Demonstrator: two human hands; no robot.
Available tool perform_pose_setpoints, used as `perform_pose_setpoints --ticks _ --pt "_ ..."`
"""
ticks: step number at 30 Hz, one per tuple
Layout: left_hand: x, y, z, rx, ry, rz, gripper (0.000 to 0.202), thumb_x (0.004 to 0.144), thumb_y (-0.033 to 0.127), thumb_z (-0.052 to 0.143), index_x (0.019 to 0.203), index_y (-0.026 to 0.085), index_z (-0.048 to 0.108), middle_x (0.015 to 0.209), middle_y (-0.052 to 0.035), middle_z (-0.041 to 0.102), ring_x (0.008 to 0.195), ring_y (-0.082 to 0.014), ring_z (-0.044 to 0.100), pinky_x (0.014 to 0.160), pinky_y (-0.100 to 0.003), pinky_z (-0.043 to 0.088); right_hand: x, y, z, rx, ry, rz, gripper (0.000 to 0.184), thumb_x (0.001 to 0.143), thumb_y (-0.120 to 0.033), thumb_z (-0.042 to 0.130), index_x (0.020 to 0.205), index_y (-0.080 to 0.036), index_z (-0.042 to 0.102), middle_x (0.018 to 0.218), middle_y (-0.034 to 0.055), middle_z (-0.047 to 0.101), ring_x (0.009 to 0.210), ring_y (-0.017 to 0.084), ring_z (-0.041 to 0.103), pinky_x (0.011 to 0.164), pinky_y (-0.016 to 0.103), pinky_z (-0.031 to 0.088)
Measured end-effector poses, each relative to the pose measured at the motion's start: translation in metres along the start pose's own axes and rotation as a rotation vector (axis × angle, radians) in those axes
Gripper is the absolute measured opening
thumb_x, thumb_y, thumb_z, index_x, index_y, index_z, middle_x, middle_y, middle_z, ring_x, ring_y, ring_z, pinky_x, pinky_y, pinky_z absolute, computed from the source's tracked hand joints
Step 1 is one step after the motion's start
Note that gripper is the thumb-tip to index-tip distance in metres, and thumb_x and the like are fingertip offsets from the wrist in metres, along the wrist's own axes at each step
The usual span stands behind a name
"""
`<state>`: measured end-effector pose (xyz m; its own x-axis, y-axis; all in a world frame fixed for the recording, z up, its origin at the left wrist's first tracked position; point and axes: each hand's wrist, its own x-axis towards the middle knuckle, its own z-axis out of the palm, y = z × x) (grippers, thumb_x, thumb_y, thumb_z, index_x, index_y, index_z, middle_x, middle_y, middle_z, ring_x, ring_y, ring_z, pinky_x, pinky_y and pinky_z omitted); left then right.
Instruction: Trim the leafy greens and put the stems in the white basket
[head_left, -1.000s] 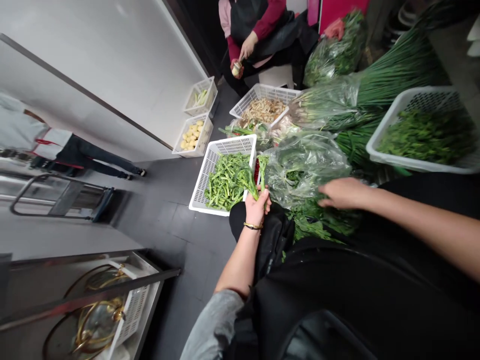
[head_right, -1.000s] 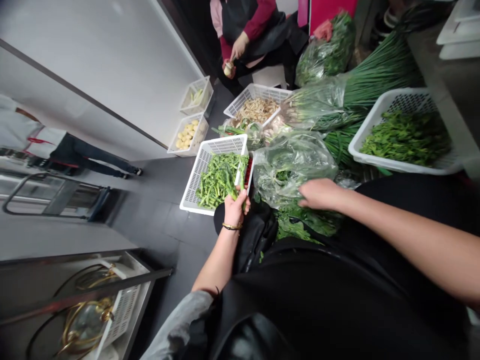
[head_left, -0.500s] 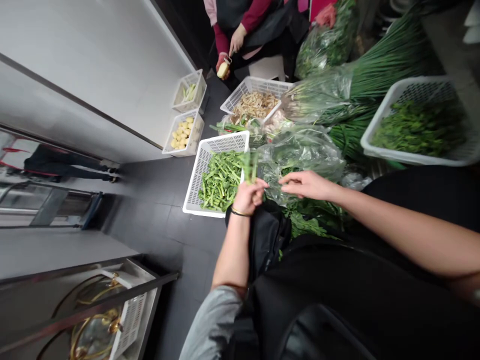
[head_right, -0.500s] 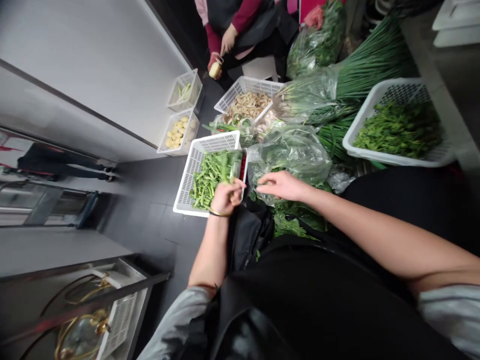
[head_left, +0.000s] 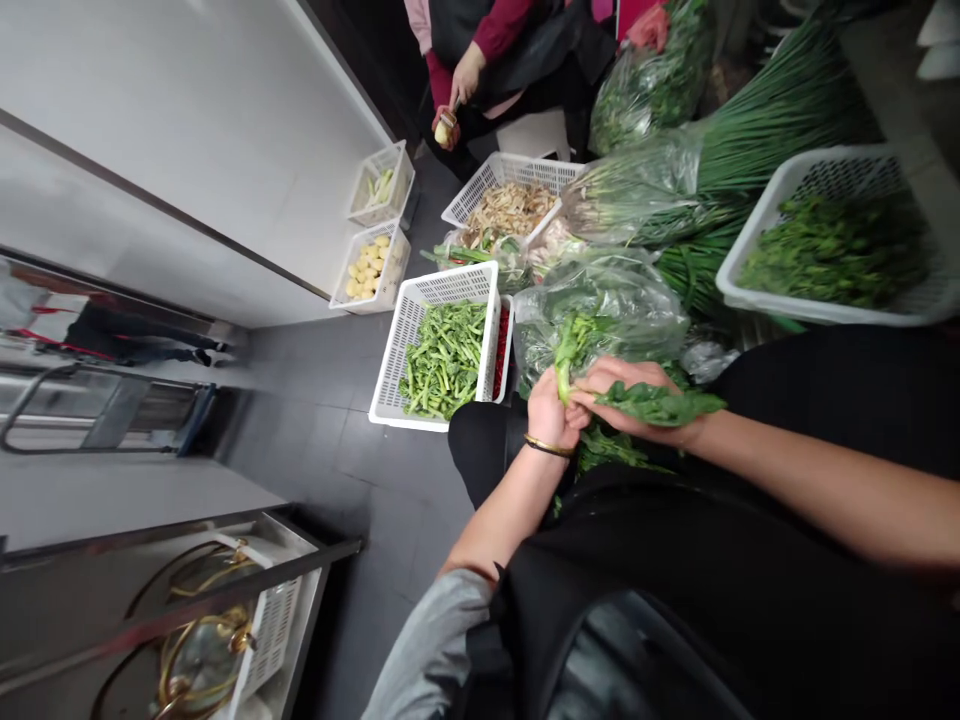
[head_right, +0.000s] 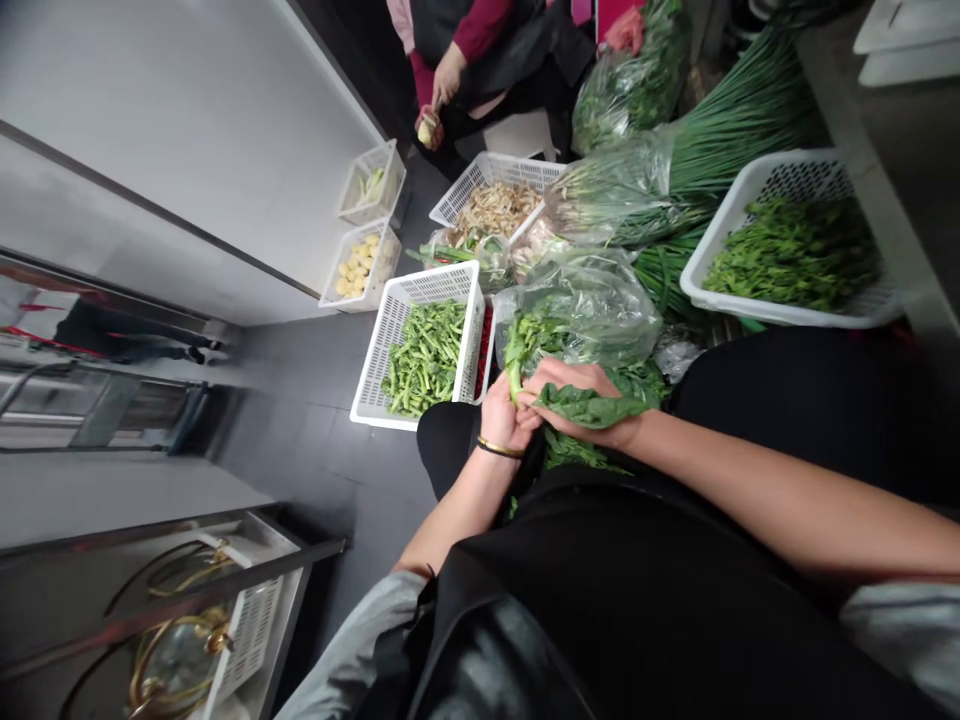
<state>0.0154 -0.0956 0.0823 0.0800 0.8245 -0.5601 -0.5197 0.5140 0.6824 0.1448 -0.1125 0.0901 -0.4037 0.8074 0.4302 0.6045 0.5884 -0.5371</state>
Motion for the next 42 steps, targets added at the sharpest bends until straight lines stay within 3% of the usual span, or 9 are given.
perform_pose_setpoints --ticks 5,11,15,20,25,29,36,39,42 --pt "0.005 0.005 0.001 -0.098 0.096 0.018 0.036 0.083 0.049 0.053 0.07 0.018 0.043 0.045 0.0079 0.03 0.034 -0.0036 0.024 0.036 -0.018 0.013 -0.019 -0.005 0.006 0.146 -0.052 -0.256 0.025 0.09 -0.026 0.043 0.092 -0.021 0.068 0.081 0.0054 0.066 0.07 0.014 0.059 0.062 0.024 0.043" --pt "-0.006 0.0 -0.015 0.339 0.015 0.404 0.046 0.075 0.064 0.055 0.076 0.018 0.054 0.053 0.0037 0.042 0.043 -0.0072 0.031 0.041 -0.02 0.022 0.013 0.019 -0.004 0.21 -0.129 0.464 0.044 0.075 -0.057 0.058 0.055 -0.018 0.059 0.046 0.0022 0.053 0.044 0.013 0.047 0.045 0.027 0.035" --pt "-0.017 -0.01 -0.019 0.497 -0.034 0.483 0.035 0.077 0.055 0.06 0.073 0.021 0.053 0.06 0.0006 0.051 0.053 -0.011 0.043 0.049 -0.022 0.031 0.035 0.024 0.003 0.457 -0.198 0.572 0.055 0.067 -0.065 0.06 0.04 -0.019 0.044 0.038 0.0005 0.043 0.039 0.01 0.038 0.042 0.027 0.03" --pt "-0.016 -0.022 -0.014 0.299 -0.089 0.362 0.043 0.079 0.062 0.052 0.072 0.02 0.045 0.051 0.0051 0.043 0.039 -0.0062 0.03 0.039 -0.02 0.022 0.016 0.007 0.017 0.947 -0.07 0.68 0.055 0.079 -0.063 0.044 0.044 -0.02 0.046 0.037 0.0008 0.043 0.035 0.011 0.037 0.039 0.027 0.032" --pt "-0.01 -0.035 -0.003 0.041 -0.032 0.246 0.041 0.076 0.056 0.061 0.069 0.019 0.043 0.049 0.0058 0.038 0.039 -0.0049 0.029 0.038 -0.019 0.023 0.003 -0.009 0.003 0.263 0.059 0.275 0.034 0.078 -0.042 0.051 0.054 -0.019 0.055 0.056 0.0065 0.059 0.052 0.015 0.053 0.051 0.027 0.038" --pt "-0.003 -0.014 -0.009 -0.052 -0.075 0.059 0.042 0.082 0.054 0.054 0.064 0.017 0.046 0.049 0.0037 0.034 0.042 -0.0058 0.03 0.038 -0.019 0.026 -0.007 -0.022 -0.009 0.241 -0.114 -0.208 0.025 0.081 -0.036 0.048 0.065 -0.019 0.059 0.061 0.0048 0.06 0.056 0.014 0.054 0.053 0.026 0.039" --pt "-0.02 0.013 -0.015 -0.108 -0.366 -0.179 0.048 0.085 0.061 0.042 0.067 0.017 0.044 0.049 0.0062 0.026 0.035 -0.0042 0.019 0.031 -0.015 0.012 0.003 0.018 -0.003 0.595 -0.134 0.547 0.051 0.087 -0.05 0.041 0.051 -0.018 0.055 0.045 0.0032 0.056 0.043 0.014 0.052 0.049 0.027 0.042" --pt "-0.018 0.002 -0.009 0.034 -0.318 -0.121 0.045 0.085 0.058 0.045 0.066 0.017 0.045 0.045 0.0064 0.032 0.032 -0.0049 0.025 0.031 -0.016 0.02 0.021 0.024 0.004 0.549 -0.165 0.465 0.049 0.085 -0.05 0.044 0.051 -0.017 0.055 0.049 0.0035 0.058 0.047 0.014 0.053 0.052 0.027 0.043" --pt "-0.004 -0.005 -0.01 0.093 -0.087 0.006 0.047 0.082 0.06 0.049 0.063 0.017 0.044 0.042 0.0066 0.034 0.03 -0.0051 0.028 0.032 -0.017 0.022 0.019 0.009 0.01 0.318 -0.072 0.281 0.039 0.082 -0.045 0.052 0.055 -0.017 0.055 0.057 0.0045 0.061 0.054 0.014 0.055 0.054 0.026 0.041"
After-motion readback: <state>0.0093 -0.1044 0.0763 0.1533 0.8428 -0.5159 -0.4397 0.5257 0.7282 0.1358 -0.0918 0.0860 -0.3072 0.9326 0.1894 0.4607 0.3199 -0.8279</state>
